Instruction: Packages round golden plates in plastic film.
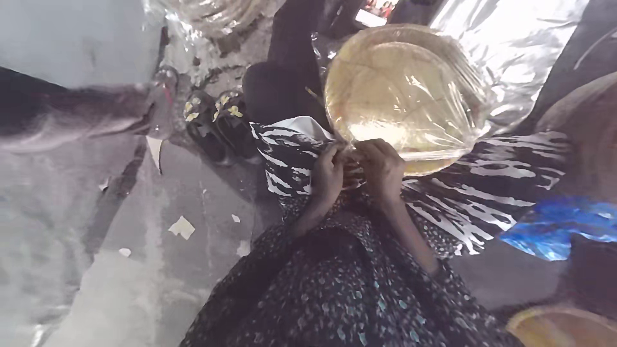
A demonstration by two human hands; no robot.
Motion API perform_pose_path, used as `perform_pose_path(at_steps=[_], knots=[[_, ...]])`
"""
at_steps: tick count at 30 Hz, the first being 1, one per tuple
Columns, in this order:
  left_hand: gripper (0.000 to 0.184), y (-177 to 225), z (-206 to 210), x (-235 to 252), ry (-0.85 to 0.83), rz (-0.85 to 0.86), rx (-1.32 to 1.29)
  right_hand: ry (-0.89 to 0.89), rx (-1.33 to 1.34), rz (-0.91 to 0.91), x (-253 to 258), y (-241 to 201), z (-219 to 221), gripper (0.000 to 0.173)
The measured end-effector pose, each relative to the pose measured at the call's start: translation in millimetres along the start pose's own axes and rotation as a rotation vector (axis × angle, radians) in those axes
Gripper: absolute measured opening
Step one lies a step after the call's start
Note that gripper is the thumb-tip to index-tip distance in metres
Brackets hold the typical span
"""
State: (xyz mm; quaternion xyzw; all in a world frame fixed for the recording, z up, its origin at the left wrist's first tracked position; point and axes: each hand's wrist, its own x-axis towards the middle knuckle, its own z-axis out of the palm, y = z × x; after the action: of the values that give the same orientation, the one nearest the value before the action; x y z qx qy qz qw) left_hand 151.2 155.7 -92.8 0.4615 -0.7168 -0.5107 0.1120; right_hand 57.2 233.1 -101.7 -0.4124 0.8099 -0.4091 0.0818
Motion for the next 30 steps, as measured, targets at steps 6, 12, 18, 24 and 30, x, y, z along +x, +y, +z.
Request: perform_pose_path(at_steps=[6, 12, 18, 24, 30], knots=[[0.027, -10, -3, 6, -0.001, -0.017, -0.042, -0.022, 0.001, 0.007, 0, 0, -2, 0.017], [0.03, -10, 3, -7, 0.023, -0.015, -0.11, -0.01, 0.006, 0.023, -1, 2, -2, 0.016], [0.027, -11, 9, -9, 0.168, 0.037, -0.118, -0.013, 0.011, 0.02, 2, -2, 2, 0.012], [0.025, -10, 16, -5, 0.202, 0.017, -0.227, -0.01, -0.007, 0.054, 2, -5, -1, 0.015], [0.024, -9, 18, -1, 0.184, 0.033, -0.138, 0.018, 0.013, 0.046, 4, -6, 1, 0.01]])
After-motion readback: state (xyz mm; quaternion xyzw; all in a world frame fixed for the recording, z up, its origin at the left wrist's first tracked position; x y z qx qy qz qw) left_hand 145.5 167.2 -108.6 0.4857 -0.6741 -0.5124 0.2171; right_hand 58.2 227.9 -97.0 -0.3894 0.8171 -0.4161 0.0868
